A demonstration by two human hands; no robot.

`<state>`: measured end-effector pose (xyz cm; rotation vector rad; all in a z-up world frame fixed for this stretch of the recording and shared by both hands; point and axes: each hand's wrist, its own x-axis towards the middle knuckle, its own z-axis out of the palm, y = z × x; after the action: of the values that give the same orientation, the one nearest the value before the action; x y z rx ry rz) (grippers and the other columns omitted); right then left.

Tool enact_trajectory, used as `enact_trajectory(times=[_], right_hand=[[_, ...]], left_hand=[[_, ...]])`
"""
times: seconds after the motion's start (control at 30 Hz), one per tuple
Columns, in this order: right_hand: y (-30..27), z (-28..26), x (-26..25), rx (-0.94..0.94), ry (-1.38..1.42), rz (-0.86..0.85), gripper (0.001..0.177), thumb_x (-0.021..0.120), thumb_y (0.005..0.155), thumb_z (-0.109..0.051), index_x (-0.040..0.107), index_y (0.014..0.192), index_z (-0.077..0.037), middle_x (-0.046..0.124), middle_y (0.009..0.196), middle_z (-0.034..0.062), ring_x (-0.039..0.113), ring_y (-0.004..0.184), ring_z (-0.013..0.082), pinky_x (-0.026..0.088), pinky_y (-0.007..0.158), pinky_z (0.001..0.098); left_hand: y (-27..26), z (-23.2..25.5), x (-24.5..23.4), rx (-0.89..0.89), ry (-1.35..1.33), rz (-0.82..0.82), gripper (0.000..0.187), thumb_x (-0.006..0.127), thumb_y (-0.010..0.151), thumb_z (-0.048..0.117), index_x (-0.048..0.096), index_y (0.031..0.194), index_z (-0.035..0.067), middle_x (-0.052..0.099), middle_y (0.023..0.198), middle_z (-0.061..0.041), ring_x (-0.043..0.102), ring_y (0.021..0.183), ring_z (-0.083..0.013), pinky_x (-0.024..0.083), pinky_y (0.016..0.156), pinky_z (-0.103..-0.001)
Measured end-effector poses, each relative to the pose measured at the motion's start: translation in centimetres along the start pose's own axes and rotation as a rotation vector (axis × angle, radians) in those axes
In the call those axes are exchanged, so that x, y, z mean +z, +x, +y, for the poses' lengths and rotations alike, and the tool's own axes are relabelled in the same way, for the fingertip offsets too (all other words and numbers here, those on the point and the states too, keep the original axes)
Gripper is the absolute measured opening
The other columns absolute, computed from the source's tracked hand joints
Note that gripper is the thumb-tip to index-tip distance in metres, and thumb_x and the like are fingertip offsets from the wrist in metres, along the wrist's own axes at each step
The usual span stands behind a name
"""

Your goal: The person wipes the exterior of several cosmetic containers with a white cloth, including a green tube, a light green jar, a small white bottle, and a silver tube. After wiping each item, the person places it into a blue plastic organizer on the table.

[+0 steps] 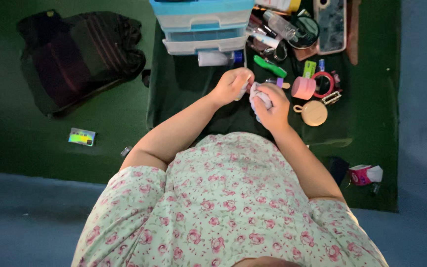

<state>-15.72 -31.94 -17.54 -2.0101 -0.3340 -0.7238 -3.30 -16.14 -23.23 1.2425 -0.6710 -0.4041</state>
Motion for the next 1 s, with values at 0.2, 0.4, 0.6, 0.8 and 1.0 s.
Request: enact_trajectory(times=[0.2, 0.4, 0.6, 0.8, 1.0], right_hand=[[0.1, -0.1, -0.1, -0.002, -0.004, 0.007, 0.024, 0.076, 0.092, -0.008, 0.07, 0.113, 0.0, 0.071, 0.116, 0.0167, 0.071, 0.106, 0.0313, 0.056, 0.095, 0.038], [-0.1, 0.2, -0.1, 0.002, 0.006, 0.002, 0.024, 0.076, 0.091, -0.008, 0.07, 0.113, 0.0, 0.071, 0.116, 0.0166, 0.071, 0.105, 0.0309, 0.056, 0.094, 0.0375], [0.0, 0.1, 0.0, -0.001, 0.001, -0.005, 0.025, 0.076, 0.091, -0.007, 0.07, 0.114, 0.0, 0.071, 0.116, 0.0169, 0.071, 0.106, 0.031, 0.056, 0.094, 0.0375], [0.1, -0.1, 0.0, -0.007, 0.027, -0.012, 0.024, 0.075, 0.092, -0.008, 0.069, 0.114, 0.0, 0.071, 0.116, 0.0169, 0.071, 0.105, 0.0308, 0.056, 0.094, 0.0374], [0.0, 0.1, 0.0, -0.018, -0.002, -0.003, 0.025, 0.076, 0.092, -0.008, 0.069, 0.114, 0.0, 0.071, 0.117, 0.0174, 0.07, 0.107, 0.0317, 0.055, 0.096, 0.0385]], left_hand=[[-0.1, 0.4, 0.0, 0.012, -0.035, -0.029, 0.037, 0.046, 0.11, 0.03, 0.063, 0.092, 0.003, 0.063, 0.086, -0.003, 0.061, 0.08, -0.011, 0.052, 0.073, -0.028], [0.2, 0.2, -0.1, -0.068, -0.095, -0.011, 0.037, 0.046, 0.109, 0.028, 0.062, 0.088, 0.002, 0.064, 0.082, -0.005, 0.063, 0.076, -0.0122, 0.053, 0.072, -0.029], [0.0, 0.3, -0.4, -0.036, -0.049, -0.022, 0.037, 0.043, 0.109, 0.025, 0.061, 0.087, 0.002, 0.064, 0.081, -0.005, 0.062, 0.075, -0.0125, 0.053, 0.072, -0.029], [-0.2, 0.9, -0.2, -0.055, -0.09, -0.009, 0.036, 0.043, 0.108, 0.027, 0.062, 0.089, 0.003, 0.063, 0.081, -0.005, 0.061, 0.076, -0.0132, 0.051, 0.072, -0.029], [0.1, 1.2, -0.3, -0.113, -0.228, -0.034, 0.035, 0.045, 0.106, 0.029, 0.063, 0.091, 0.003, 0.064, 0.085, -0.006, 0.061, 0.079, -0.0145, 0.051, 0.075, -0.03]])
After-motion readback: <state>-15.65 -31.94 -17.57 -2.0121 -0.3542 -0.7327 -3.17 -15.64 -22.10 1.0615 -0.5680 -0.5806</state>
